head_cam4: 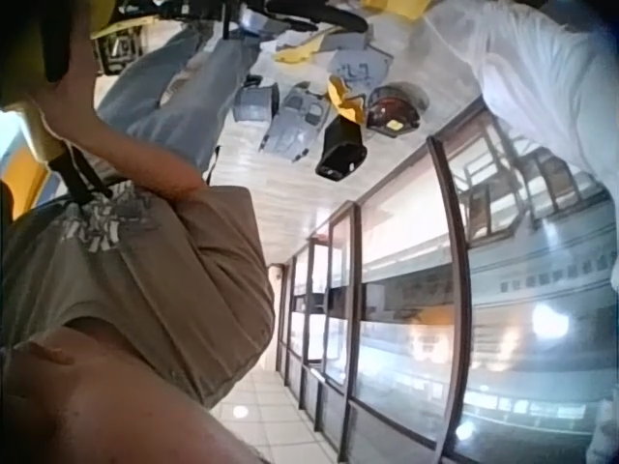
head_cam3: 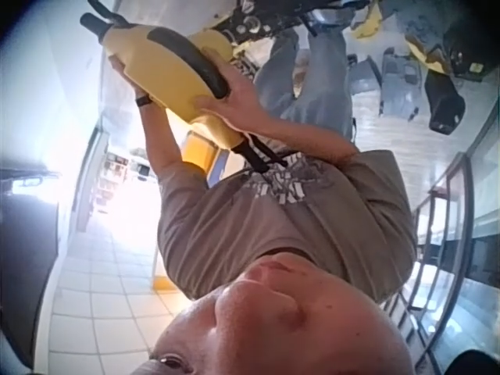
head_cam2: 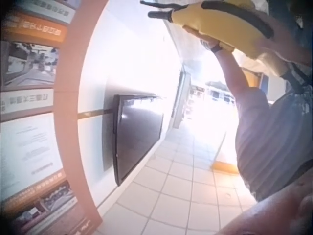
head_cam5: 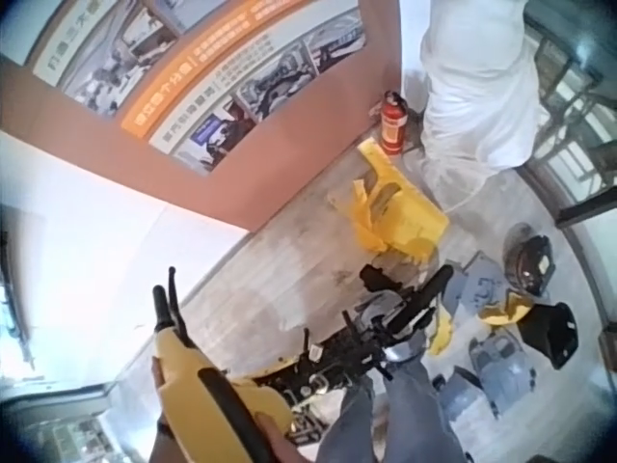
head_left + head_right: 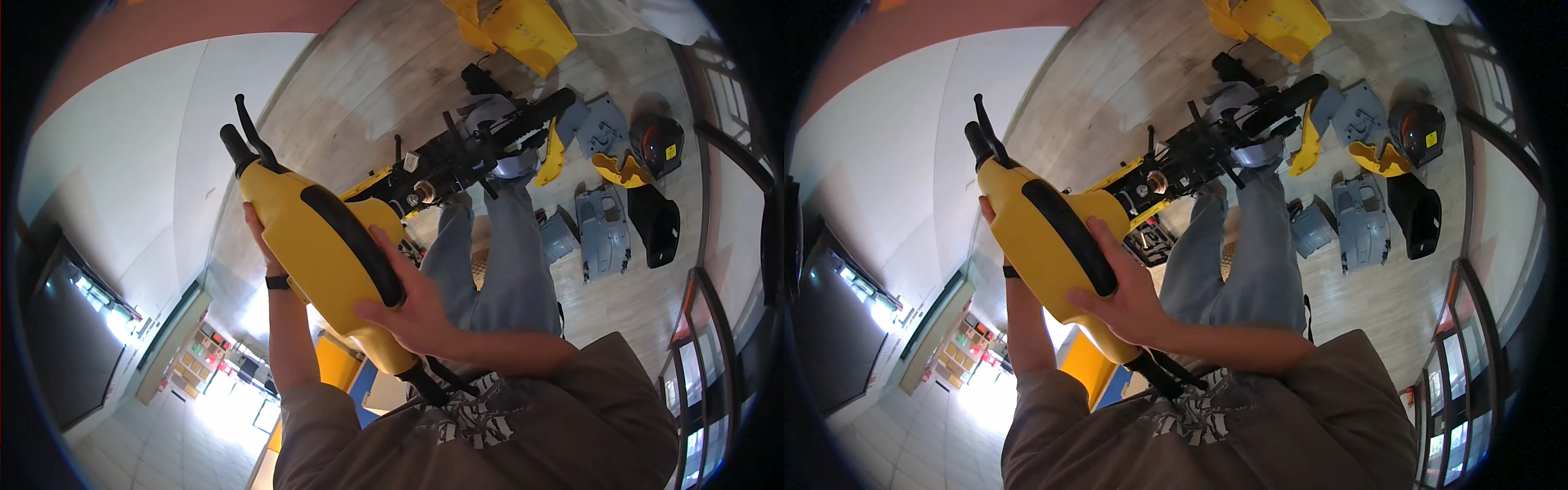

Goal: Repairing or assembling parts of a yellow electric scooter using hand tools and a power drill.

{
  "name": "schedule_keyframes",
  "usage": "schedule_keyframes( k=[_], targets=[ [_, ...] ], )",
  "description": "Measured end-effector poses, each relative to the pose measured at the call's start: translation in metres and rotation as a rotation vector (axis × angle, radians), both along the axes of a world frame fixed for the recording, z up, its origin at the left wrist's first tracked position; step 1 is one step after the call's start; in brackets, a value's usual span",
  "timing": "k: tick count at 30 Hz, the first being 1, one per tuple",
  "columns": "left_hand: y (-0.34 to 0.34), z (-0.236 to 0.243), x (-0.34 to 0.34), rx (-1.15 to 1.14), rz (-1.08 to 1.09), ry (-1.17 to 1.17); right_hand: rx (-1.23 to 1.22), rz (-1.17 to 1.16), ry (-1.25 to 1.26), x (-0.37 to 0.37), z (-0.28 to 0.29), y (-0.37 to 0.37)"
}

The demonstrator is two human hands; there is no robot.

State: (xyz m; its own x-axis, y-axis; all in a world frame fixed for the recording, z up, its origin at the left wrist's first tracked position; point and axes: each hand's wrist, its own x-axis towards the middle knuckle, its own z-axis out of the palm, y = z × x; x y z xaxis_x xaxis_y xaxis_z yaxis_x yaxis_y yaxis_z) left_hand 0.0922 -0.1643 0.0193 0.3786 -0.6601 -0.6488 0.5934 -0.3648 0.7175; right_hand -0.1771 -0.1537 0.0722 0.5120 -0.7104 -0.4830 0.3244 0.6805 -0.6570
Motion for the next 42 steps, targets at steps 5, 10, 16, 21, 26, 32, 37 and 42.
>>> schedule_keyframes(
  k=[5, 10, 16, 21, 26, 32, 37, 42],
  targets=[
    [-0.002, -0.004, 0.003, -0.077, -0.081, 0.031, -0.001, -0.078, 0.006, 0.001, -0.001, -0.001],
    [-0.003, -0.005, 0.014, -0.026, -0.066, 0.076, -0.165, -0.026, 0.172, -0.008, 0.004, 0.01],
    [-0.008, -0.005, 0.011, -0.027, -0.144, -0.007, -0.169, 0.276, 0.269, -0.032, 0.008, 0.046],
    [-0.011, -0.005, 0.025, 0.024, -0.181, -0.103, -0.221, 0.435, 0.33, -0.033, 0.008, 0.041],
    [-0.025, 0.002, 0.007, 0.06, -0.366, -0.347, -0.243, 0.537, 0.329, -0.035, -0.003, 0.036],
    [-0.025, -0.005, 0.021, -0.061, -0.358, -0.132, -0.248, 0.439, 0.235, -0.03, -0.009, 0.036],
    [-0.008, -0.01, 0.017, 0.002, -0.254, -0.088, -0.253, 0.411, 0.18, -0.028, -0.013, 0.036],
    [0.084, -0.027, -0.014, -0.015, 0.041, 0.164, -0.174, 0.379, 0.057, -0.018, -0.03, 0.04]
  ],
)
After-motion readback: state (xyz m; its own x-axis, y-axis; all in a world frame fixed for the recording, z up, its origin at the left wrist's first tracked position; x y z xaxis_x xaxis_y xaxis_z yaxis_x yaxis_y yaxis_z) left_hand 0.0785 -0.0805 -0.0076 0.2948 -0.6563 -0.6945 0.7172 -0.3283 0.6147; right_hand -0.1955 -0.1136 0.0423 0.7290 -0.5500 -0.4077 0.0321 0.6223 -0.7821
